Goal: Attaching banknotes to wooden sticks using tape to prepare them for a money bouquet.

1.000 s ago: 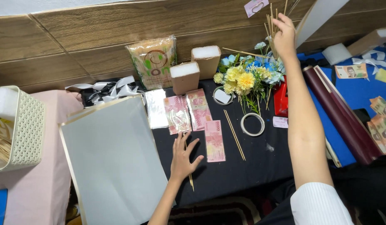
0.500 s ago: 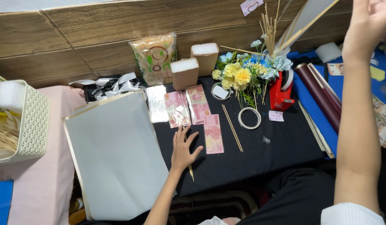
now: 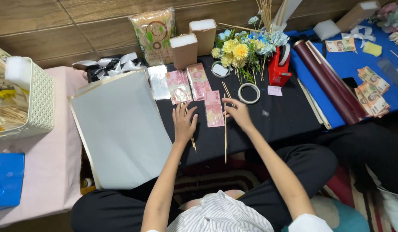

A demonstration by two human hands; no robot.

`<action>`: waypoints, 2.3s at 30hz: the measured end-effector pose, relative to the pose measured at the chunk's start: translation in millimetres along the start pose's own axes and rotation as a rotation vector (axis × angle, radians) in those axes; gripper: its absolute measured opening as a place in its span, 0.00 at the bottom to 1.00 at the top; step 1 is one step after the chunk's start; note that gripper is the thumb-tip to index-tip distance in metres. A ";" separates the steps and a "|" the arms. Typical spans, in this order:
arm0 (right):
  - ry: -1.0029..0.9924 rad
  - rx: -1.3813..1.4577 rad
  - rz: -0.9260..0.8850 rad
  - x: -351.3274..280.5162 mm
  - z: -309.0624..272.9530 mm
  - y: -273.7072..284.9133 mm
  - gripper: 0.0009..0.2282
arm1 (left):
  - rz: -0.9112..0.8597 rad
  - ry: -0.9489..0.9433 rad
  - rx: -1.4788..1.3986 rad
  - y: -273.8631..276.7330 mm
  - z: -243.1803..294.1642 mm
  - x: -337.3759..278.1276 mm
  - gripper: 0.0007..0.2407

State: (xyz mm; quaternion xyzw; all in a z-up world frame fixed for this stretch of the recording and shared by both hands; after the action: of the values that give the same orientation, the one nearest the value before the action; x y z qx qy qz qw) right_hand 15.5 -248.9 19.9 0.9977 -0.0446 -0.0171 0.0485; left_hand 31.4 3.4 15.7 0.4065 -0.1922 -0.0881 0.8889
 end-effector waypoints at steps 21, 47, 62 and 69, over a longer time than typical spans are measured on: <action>0.262 -0.978 0.201 -52.7 -15.3 -51.8 0.07 | -0.035 -0.059 0.128 -18.7 8.0 -23.2 0.14; 0.014 -0.911 0.133 -53.0 -14.1 -19.9 0.06 | -0.071 0.021 0.025 -10.0 8.4 -22.0 0.17; 0.501 -0.468 0.597 149.8 -161.8 200.1 0.02 | -0.118 0.014 0.042 -0.4 24.6 -12.9 0.18; 0.821 -0.845 0.619 215.3 -210.6 203.6 0.02 | -0.124 0.046 -0.004 -5.7 24.1 -9.3 0.19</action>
State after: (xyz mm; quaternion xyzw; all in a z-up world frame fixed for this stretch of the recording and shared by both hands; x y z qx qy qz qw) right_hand 220.0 -450.2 243.0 0.7596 -0.2965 0.3629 0.4509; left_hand 13.0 -14.0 23.3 0.4179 -0.1462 -0.1338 0.8866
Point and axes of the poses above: each hand's wrist, its own x-axis towards the middle knuckle, its own y-axis out of the back of the hand, z = x × y, the point moved 3 cm from there along x, towards the middle knuckle, and after that the axes turned 6 degrees about -z, right-handed, at the moved point
